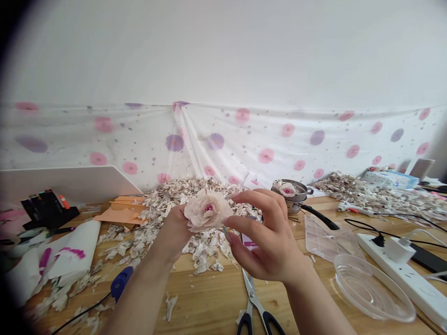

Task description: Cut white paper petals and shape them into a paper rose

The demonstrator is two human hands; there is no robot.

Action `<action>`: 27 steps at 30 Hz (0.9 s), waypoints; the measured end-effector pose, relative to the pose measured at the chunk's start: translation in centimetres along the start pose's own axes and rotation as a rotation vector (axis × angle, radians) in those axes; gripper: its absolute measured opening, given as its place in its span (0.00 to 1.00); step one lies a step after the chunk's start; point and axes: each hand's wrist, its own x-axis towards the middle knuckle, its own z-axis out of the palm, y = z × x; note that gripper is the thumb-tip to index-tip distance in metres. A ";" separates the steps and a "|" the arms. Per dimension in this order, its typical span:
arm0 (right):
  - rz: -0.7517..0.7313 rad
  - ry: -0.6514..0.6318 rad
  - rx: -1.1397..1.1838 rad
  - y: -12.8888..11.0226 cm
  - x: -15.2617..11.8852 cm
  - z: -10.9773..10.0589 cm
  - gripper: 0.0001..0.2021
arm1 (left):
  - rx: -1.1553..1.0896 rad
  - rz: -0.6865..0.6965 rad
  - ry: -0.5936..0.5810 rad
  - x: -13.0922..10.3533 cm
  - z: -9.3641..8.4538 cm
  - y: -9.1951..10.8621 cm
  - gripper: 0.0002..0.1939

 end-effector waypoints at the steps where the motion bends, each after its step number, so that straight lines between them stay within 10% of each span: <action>1: -0.003 0.001 -0.005 0.0 0.0 0.0 0.12 | -0.007 0.002 0.000 0.0 0.0 0.0 0.18; 27: 0.004 -0.040 0.011 -0.3 -0.1 0.3 0.11 | -0.017 0.009 -0.065 0.0 -0.2 0.3 0.16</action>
